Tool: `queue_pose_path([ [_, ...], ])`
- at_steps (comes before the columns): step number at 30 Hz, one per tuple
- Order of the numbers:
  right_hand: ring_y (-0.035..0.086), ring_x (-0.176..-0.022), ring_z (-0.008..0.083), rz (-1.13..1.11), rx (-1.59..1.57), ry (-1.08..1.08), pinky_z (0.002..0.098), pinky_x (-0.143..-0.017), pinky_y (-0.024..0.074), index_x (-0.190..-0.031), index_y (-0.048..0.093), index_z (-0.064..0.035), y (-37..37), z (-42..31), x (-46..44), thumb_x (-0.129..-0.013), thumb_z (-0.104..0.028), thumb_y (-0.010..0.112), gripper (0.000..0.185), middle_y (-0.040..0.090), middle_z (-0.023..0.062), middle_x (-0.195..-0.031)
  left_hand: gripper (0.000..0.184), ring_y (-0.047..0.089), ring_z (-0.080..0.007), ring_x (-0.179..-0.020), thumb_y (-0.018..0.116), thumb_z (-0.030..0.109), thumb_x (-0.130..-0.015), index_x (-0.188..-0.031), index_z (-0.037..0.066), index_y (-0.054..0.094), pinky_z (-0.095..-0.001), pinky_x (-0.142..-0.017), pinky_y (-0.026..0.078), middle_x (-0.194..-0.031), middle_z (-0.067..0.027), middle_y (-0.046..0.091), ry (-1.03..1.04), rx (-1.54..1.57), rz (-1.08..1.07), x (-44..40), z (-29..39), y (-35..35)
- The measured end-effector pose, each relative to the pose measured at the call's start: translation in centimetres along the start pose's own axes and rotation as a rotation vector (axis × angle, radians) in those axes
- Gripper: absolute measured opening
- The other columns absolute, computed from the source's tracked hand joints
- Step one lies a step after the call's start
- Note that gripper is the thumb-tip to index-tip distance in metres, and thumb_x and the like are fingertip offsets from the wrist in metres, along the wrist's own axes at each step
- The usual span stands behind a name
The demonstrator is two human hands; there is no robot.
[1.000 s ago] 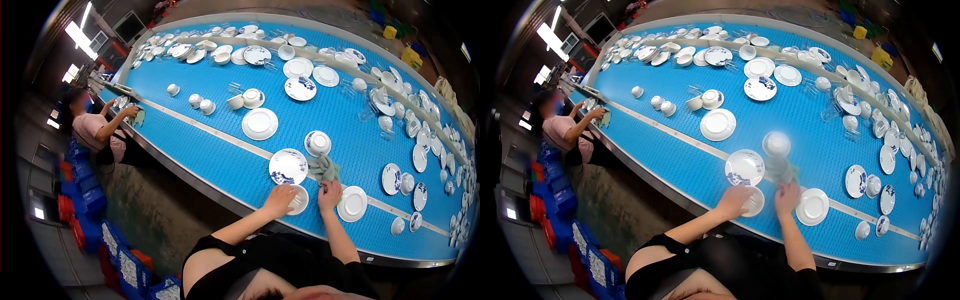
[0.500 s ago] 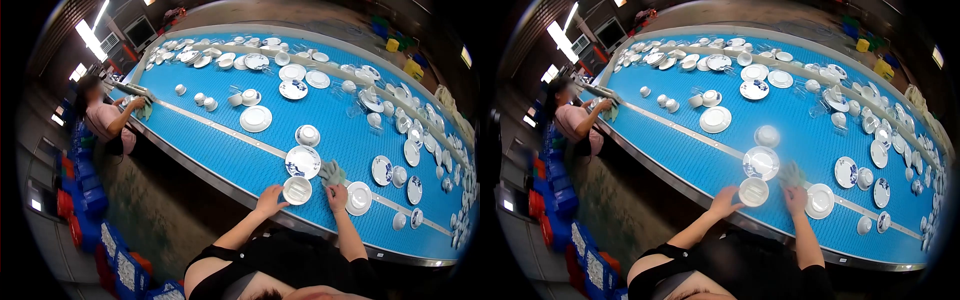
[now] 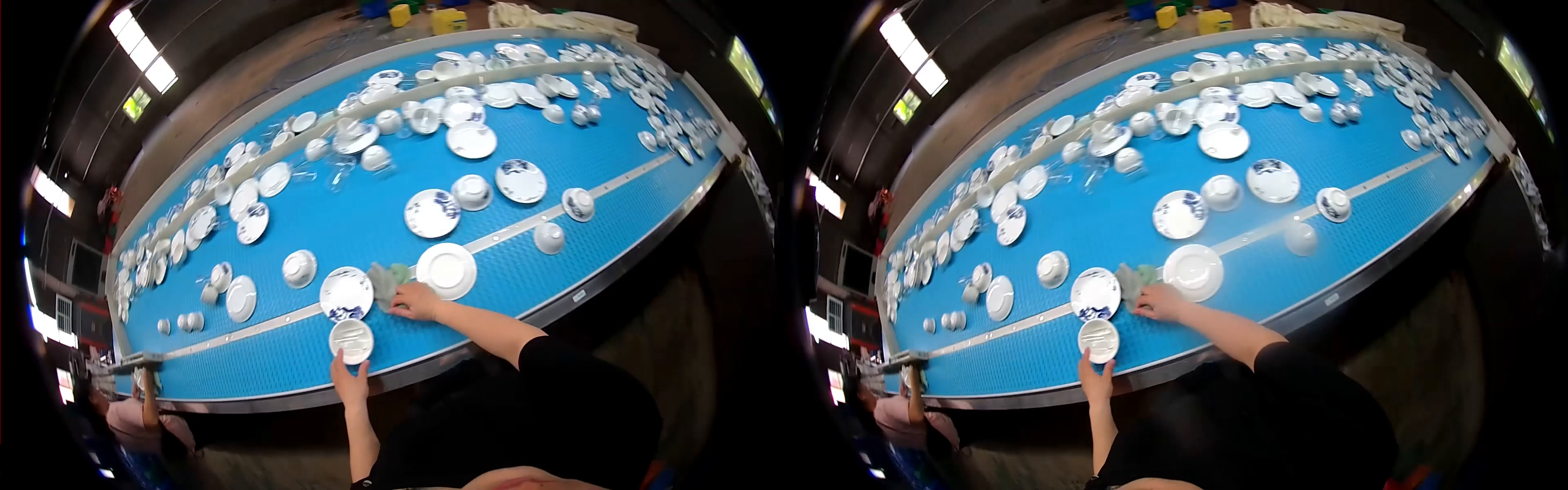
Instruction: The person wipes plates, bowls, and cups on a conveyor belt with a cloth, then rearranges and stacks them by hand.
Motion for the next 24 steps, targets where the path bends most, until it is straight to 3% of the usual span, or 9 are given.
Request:
queue_pose_path([
  [5,0.057,-0.074,0.0269,-0.231,-0.023,-0.052,0.0403,-0.062,0.0444,-0.077,0.062,-0.0159,-5.1,4.2,5.7,-0.080,-0.041,0.055,0.026,0.053,0.0059,-0.077,0.055,0.044,-0.0347,-0.112,0.076,0.017,-0.064,-0.109,0.001,0.050,-0.0380,-0.094,0.036,-0.120,-0.0205,0.047,-0.264,0.001,0.039,-0.1,0.9,2.5],
  [8,0.055,-0.070,0.0247,-0.124,0.020,-0.010,0.0378,-0.058,0.0425,-0.072,0.062,-0.0148,-10.5,8.7,9.6,-0.076,-0.034,0.061,0.020,0.052,0.0046,-0.070,0.043,0.046,-0.0349,-0.110,0.076,0.016,-0.062,-0.096,0.004,0.053,-0.0382,-0.090,0.039,-0.122,-0.0186,0.045,-0.172,-0.289,0.011,0.8,4.4,5.0],
  [13,0.054,-0.068,0.0253,-0.066,0.041,0.034,0.0380,-0.058,0.0420,-0.069,0.061,-0.0136,-19.2,15.7,14.8,-0.075,-0.034,0.062,0.021,0.052,0.0045,-0.068,0.036,0.047,-0.0359,-0.108,0.077,0.018,-0.061,-0.086,0.006,0.054,-0.0394,-0.087,0.041,-0.123,-0.0165,0.045,-0.225,-0.271,0.035,1.9,8.2,9.0],
  [15,0.054,-0.066,0.0255,0.040,0.009,0.167,0.0379,-0.058,0.0416,-0.068,0.061,-0.0138,-22.7,20.1,16.8,-0.075,-0.034,0.062,0.021,0.053,0.0048,-0.068,0.035,0.047,-0.0360,-0.109,0.078,0.019,-0.060,-0.082,0.004,0.055,-0.0392,-0.088,0.040,-0.122,-0.0176,0.046,-0.076,-0.205,0.024,2.3,10.6,11.2],
  [17,0.053,-0.066,0.0259,-0.062,0.223,0.229,0.0380,-0.058,0.0410,-0.066,0.060,-0.0133,-26.0,22.5,17.7,-0.076,-0.034,0.062,0.022,0.054,0.0048,-0.069,0.032,0.048,-0.0375,-0.108,0.077,0.019,-0.060,-0.075,0.001,0.055,-0.0384,-0.089,0.039,-0.123,-0.0212,0.047,-0.047,-0.072,0.027,3.3,13.9,13.0],
  [19,0.053,-0.067,0.0273,0.118,0.199,0.176,0.0379,-0.060,0.0411,-0.067,0.060,-0.0111,-29.8,25.5,18.8,-0.077,-0.031,0.060,0.022,0.054,0.0059,-0.069,0.029,0.049,-0.0374,-0.106,0.076,0.019,-0.062,-0.073,0.001,0.056,-0.0389,-0.089,0.038,-0.119,-0.0220,0.049,-0.039,-0.043,0.018,4.5,16.1,15.3],
  [20,0.053,-0.068,0.0273,0.203,0.135,0.301,0.0371,-0.061,0.0415,-0.068,0.060,-0.0094,-31.2,29.0,19.8,-0.078,-0.029,0.060,0.022,0.054,0.0072,-0.070,0.026,0.050,-0.0374,-0.105,0.075,0.019,-0.063,-0.072,0.002,0.057,-0.0399,-0.088,0.038,-0.116,-0.0223,0.051,-0.013,0.008,0.010,5.0,17.2,16.6],
  [23,0.054,-0.070,0.0259,0.634,-0.010,0.566,0.0338,-0.064,0.0423,-0.069,0.060,-0.0043,-37.0,37.6,21.5,-0.079,-0.023,0.059,0.022,0.055,0.0115,-0.072,0.031,0.052,-0.0370,-0.097,0.070,0.024,-0.070,-0.086,0.002,0.056,-0.0419,-0.084,0.039,-0.108,-0.0202,0.055,0.038,0.082,0.017,6.5,20.6,20.0],
  [24,0.054,-0.072,0.0241,0.685,0.086,0.516,0.0330,-0.065,0.0425,-0.073,0.060,-0.0037,-39.1,39.0,20.8,-0.081,-0.024,0.059,0.022,0.056,0.0105,-0.075,0.044,0.051,-0.0360,-0.093,0.064,0.035,-0.074,-0.099,0.001,0.052,-0.0432,-0.083,0.037,-0.105,-0.0181,0.056,0.125,0.092,0.090,6.8,22.7,20.6],
])
Point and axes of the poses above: each hand's wrist, its own x-axis away from the middle knuckle, its own y-axis out of the palm, z = x × y, the point moved 9 cm from there along -x, towards the middle knuckle
